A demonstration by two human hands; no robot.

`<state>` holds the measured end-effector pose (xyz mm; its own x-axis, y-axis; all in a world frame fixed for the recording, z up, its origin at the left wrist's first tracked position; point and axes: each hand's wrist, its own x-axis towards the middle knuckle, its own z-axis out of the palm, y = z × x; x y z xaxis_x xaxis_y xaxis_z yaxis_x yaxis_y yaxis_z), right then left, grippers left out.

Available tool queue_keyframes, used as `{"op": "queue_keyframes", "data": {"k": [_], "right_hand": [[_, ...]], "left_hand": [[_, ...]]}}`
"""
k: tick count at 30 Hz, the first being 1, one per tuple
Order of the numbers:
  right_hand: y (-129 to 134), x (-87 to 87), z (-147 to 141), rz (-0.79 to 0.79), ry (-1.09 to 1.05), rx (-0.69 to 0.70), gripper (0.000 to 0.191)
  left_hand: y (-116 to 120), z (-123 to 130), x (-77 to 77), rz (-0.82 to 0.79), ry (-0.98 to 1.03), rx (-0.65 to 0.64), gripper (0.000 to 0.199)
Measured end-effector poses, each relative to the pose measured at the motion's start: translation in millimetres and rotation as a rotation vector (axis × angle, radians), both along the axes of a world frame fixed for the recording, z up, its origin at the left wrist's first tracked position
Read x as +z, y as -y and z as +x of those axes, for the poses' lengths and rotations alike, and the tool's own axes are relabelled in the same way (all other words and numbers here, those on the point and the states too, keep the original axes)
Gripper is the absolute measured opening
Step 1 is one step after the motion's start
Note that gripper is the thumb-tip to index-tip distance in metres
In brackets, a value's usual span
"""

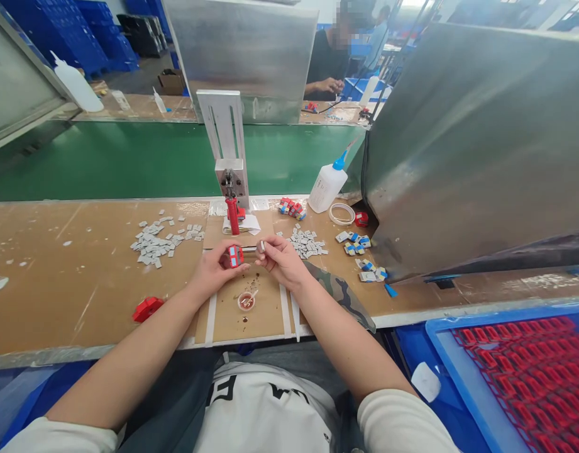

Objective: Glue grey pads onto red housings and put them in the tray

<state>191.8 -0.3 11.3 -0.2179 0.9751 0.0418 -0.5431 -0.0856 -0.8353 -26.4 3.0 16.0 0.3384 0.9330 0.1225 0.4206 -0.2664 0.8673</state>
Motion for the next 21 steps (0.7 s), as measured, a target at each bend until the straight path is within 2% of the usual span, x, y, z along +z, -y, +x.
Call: {"op": "queue_keyframes", "data": {"k": [3, 6, 10, 14, 18, 21], "right_hand": [[0.2, 3.0, 5.5, 0.011, -0.121, 0.031, 0.041], [0.1, 3.5, 7.8, 0.038, -0.08, 0.006, 0.042], [2.6, 1.0, 3.3, 0.126, 0.304, -0.074, 0.037], [8.1, -2.6, -5.2, 0.388, 0.693, -0.21, 0.024], [10.5, -6.5, -12.0, 0.579, 0.837, -0.274, 0.016], [10.0, -9.4, -14.2, 0.617, 0.871, -0.275, 0.014]], "left_hand": [[0.8, 0.4, 1.7, 0.012, 0.009, -0.007, 0.051], [0.8, 0.9, 1.7, 0.033, 0.0, -0.015, 0.051], [-0.3, 1.3, -0.7, 0.053, -0.032, -0.021, 0.047], [-1.5, 1.1, -3.8, 0.059, -0.075, -0.021, 0.044], [-2.5, 1.3, -5.9, 0.053, -0.073, -0.021, 0.04], [-3.1, 1.5, -6.8, 0.063, -0.062, -0.026, 0.039]]}}
